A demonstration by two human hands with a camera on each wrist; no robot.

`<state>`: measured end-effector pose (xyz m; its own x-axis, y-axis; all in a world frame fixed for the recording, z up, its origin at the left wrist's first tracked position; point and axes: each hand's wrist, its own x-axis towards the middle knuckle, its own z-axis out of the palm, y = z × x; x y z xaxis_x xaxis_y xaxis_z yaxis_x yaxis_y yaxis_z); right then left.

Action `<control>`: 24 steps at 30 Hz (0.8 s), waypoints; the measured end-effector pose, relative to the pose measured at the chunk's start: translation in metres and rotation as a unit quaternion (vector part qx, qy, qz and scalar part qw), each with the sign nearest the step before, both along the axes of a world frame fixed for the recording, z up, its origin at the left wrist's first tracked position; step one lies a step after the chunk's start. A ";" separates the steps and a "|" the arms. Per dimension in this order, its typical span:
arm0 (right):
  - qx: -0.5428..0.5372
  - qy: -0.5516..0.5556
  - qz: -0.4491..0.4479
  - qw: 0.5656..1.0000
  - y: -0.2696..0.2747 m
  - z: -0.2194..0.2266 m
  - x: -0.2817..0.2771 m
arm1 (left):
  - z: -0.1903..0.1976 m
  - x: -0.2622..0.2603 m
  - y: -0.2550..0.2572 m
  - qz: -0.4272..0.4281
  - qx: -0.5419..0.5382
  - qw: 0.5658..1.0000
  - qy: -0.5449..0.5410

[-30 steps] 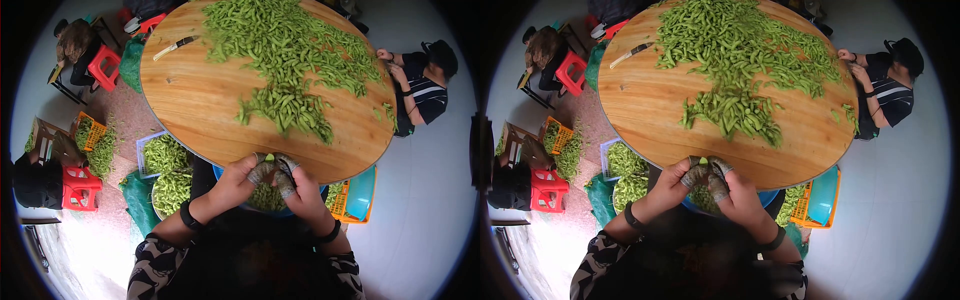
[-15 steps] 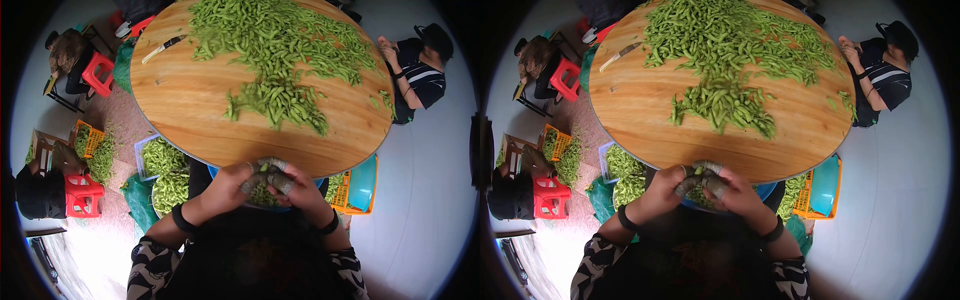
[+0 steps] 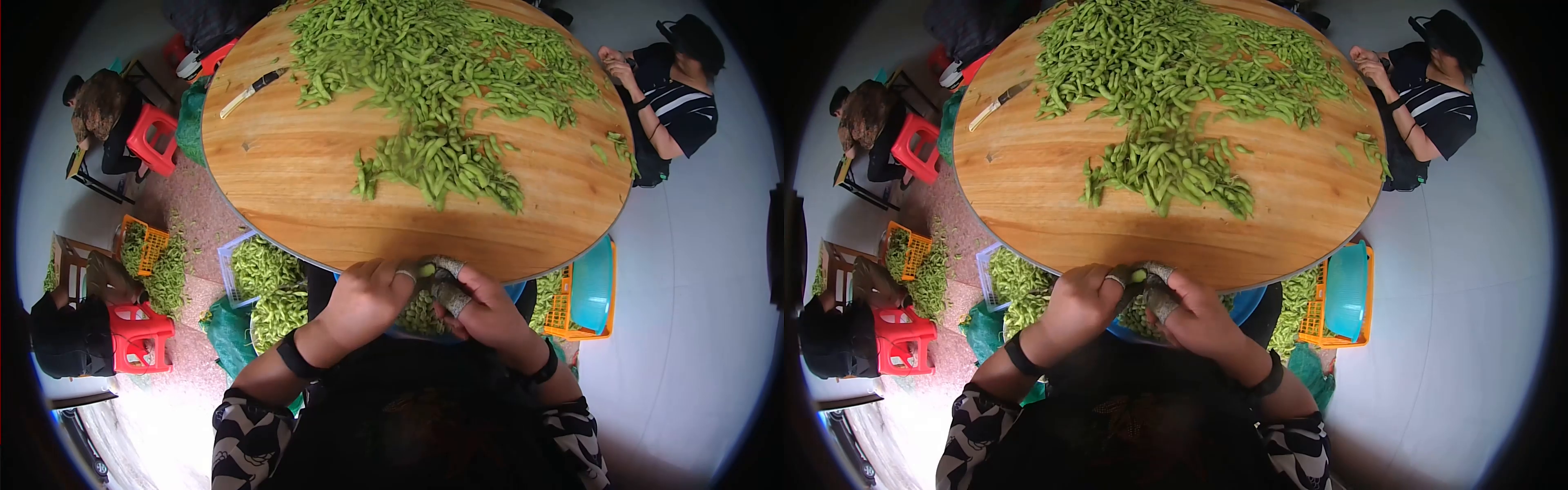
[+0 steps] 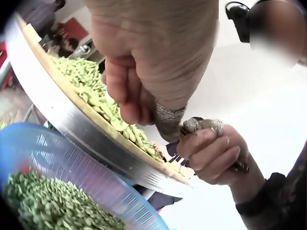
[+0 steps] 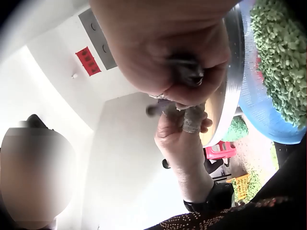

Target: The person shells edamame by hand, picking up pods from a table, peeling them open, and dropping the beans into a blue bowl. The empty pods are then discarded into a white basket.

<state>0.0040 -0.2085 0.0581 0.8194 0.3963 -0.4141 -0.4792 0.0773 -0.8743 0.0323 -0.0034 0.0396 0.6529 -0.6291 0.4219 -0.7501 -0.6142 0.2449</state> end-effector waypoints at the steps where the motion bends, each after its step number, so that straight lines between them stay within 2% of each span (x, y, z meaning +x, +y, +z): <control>1: -0.013 -0.029 0.001 0.999 0.000 0.001 0.000 | -0.004 0.000 -0.004 0.004 -0.003 0.999 -0.035; 2: -0.025 -0.058 0.001 0.998 -0.001 0.001 0.000 | -0.008 -0.001 -0.007 0.003 -0.002 0.999 -0.034; 4: -0.025 -0.066 0.001 0.997 -0.002 -0.001 -0.002 | -0.015 -0.005 -0.013 0.035 -0.113 0.993 0.022; 5: -0.029 -0.078 0.002 0.997 -0.003 -0.002 -0.003 | -0.016 -0.007 -0.016 0.034 -0.112 0.993 0.024; 6: -0.027 -0.077 0.000 0.997 -0.003 -0.005 -0.004 | -0.017 -0.010 -0.018 0.023 -0.268 0.938 0.218; 7: 0.001 -0.061 -0.009 0.998 -0.004 -0.012 -0.006 | -0.017 -0.011 -0.018 0.011 -0.406 0.823 0.398; 8: 0.029 -0.046 -0.017 0.998 -0.006 -0.017 -0.007 | -0.014 -0.010 -0.016 0.011 -0.405 0.823 0.398; 9: 0.029 -0.045 -0.017 0.998 -0.011 -0.019 -0.005 | -0.008 -0.007 -0.012 0.010 -0.474 0.671 0.570; 10: 0.106 0.027 -0.012 0.994 -0.017 -0.021 -0.001 | -0.005 -0.006 -0.009 0.009 -0.516 0.481 0.709; 11: 0.182 0.098 -0.007 0.978 -0.020 -0.023 0.001 | -0.006 -0.007 -0.006 0.010 -0.516 0.481 0.709; 12: 0.183 0.099 -0.008 0.978 -0.018 -0.025 0.001 | -0.008 -0.008 -0.004 -0.010 -0.422 0.624 0.657; 13: 0.051 -0.079 -0.045 0.995 -0.012 -0.028 0.001 | -0.010 -0.009 -0.003 -0.030 -0.315 0.748 0.584; 14: -0.083 -0.252 -0.081 0.961 -0.006 -0.032 0.001 | -0.013 -0.011 -0.004 -0.029 -0.313 0.747 0.585; 15: -0.119 -0.319 -0.103 0.935 -0.002 -0.036 0.002 | -0.017 -0.013 -0.008 -0.053 -0.292 0.821 0.488; 16: -0.118 -0.320 -0.103 0.934 -0.005 -0.034 0.004 | -0.019 -0.014 -0.010 -0.075 -0.267 0.882 0.382; 17: -0.227 -0.360 -0.039 0.904 -0.008 -0.030 0.006 | -0.019 -0.015 -0.008 -0.074 -0.267 0.883 0.380; 18: -0.331 -0.397 0.027 0.856 -0.010 -0.027 0.009 | -0.019 -0.015 -0.004 -0.075 -0.240 0.878 0.407; 20: -0.355 -0.409 0.033 0.840 -0.003 -0.023 0.006 | -0.019 -0.016 0.003 -0.069 -0.217 0.875 0.427; 22: -0.434 -0.433 0.037 0.789 0.005 -0.018 -0.003 | -0.020 -0.022 0.010 -0.052 -0.199 0.877 0.435; 23: -0.444 -0.433 0.036 0.783 0.005 -0.025 -0.006 | -0.020 -0.025 0.014 -0.048 -0.202 0.878 0.432; 24: -0.443 -0.437 0.040 0.782 0.004 -0.025 -0.009 | -0.021 -0.029 0.017 -0.001 -0.202 0.888 0.413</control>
